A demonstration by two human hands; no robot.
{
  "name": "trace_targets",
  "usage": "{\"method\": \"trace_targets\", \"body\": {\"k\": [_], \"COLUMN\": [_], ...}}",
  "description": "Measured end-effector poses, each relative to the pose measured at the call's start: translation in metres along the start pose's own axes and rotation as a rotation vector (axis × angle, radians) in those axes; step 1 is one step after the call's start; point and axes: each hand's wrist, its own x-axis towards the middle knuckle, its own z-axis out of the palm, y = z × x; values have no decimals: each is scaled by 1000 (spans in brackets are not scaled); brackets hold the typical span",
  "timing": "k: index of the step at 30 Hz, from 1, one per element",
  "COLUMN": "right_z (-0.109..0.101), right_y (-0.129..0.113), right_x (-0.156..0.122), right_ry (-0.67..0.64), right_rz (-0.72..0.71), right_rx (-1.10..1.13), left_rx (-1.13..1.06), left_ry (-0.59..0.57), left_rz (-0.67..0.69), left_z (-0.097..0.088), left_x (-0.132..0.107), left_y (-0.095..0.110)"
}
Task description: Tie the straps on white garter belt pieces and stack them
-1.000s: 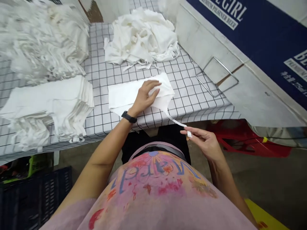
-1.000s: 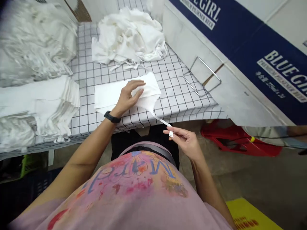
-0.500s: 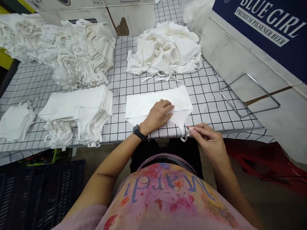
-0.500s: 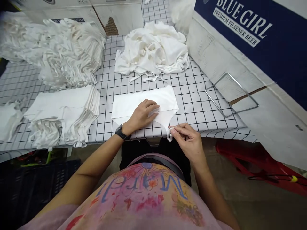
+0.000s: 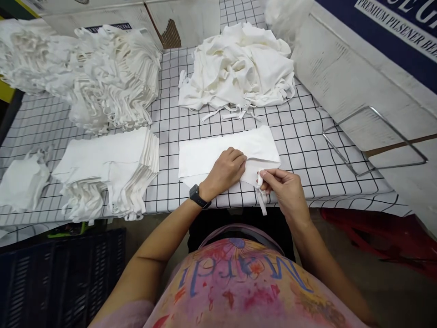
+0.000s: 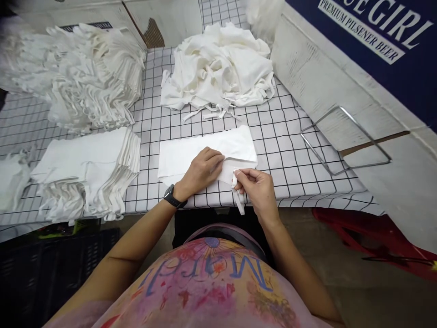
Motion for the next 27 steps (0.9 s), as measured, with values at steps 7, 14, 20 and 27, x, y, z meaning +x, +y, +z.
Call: {"method": "trace_targets", "body": {"k": [7,14,20,27], "right_z": [13,20,20,22], "right_y": [-6,-9,-11,-17], "right_x": [19,34,34,34], "right_ry": [-7,19,10,-35], "right_rz": [15,-26,-23,-7], "right_rx": [-178,-196,-196,-179], "left_rx": [-72,-143,-212,-86], "left_ry": [41,45,105,126], "left_rz": [-48,-37,-141,-73], "left_z": [3,3,9,13], "left_x": [2,2,3,3], "left_y": [-1,-6,-8,-6]}}
